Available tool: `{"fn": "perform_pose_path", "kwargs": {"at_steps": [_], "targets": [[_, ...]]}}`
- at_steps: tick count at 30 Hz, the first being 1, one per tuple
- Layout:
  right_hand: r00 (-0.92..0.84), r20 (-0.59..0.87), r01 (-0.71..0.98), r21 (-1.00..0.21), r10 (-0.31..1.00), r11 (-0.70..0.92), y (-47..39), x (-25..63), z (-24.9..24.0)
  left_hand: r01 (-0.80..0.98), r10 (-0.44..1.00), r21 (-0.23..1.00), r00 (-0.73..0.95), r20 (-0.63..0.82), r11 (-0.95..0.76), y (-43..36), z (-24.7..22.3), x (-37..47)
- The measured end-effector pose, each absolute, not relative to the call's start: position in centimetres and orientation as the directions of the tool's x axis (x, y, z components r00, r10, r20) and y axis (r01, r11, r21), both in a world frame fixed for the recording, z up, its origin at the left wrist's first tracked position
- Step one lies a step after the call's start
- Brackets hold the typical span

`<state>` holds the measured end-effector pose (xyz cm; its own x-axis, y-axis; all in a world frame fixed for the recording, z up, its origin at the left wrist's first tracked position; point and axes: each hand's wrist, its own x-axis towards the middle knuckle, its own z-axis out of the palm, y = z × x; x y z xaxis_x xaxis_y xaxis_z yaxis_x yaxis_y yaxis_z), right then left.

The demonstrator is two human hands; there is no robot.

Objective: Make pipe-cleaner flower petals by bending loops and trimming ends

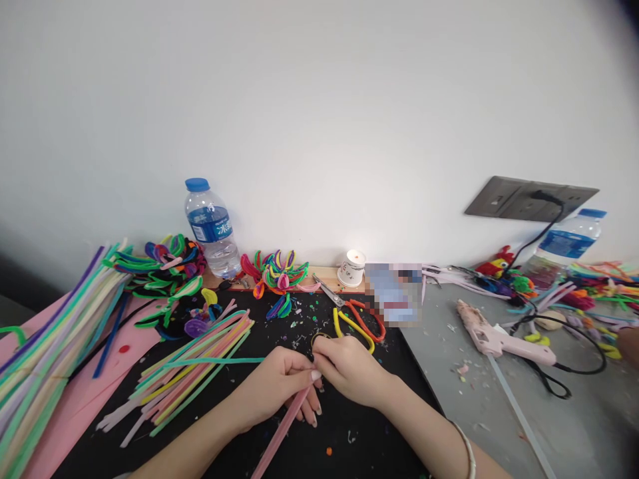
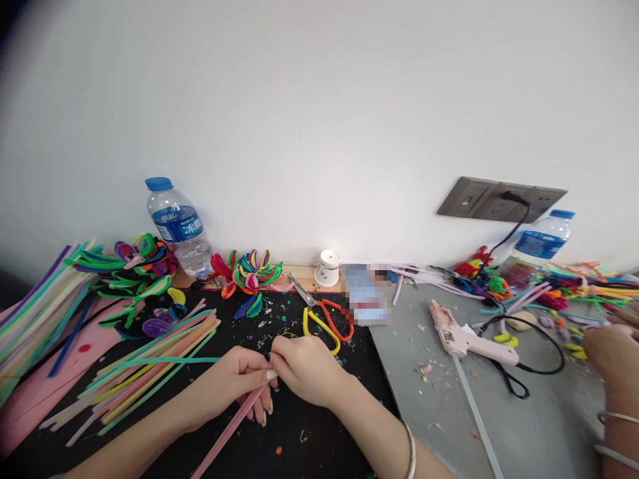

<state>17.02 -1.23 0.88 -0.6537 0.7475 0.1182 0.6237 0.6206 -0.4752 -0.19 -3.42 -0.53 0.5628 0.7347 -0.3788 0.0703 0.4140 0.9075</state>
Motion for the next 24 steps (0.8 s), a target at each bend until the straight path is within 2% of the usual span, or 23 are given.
{"fn": "perform_pose_path", "kwargs": {"at_steps": [5,12,24], "targets": [[-0.662,0.093,0.627,-0.476,0.744,0.617,-1.25,17.06,1.04,0.08,0.733,0.908,0.564,-0.382,0.412,-3.44,-0.31,-0.15],[-0.61,0.047,0.567,-0.671,0.791,0.478,-1.4,16.64,1.15,0.094,0.723,0.917,0.586,-0.365,0.387,-3.25,-0.62,-0.33],[-0.571,-0.067,0.431,-0.873,0.818,0.229,-1.3,16.42,1.09,0.048,0.734,0.932,0.602,-0.314,0.359,-3.27,-0.03,-0.47]]}}
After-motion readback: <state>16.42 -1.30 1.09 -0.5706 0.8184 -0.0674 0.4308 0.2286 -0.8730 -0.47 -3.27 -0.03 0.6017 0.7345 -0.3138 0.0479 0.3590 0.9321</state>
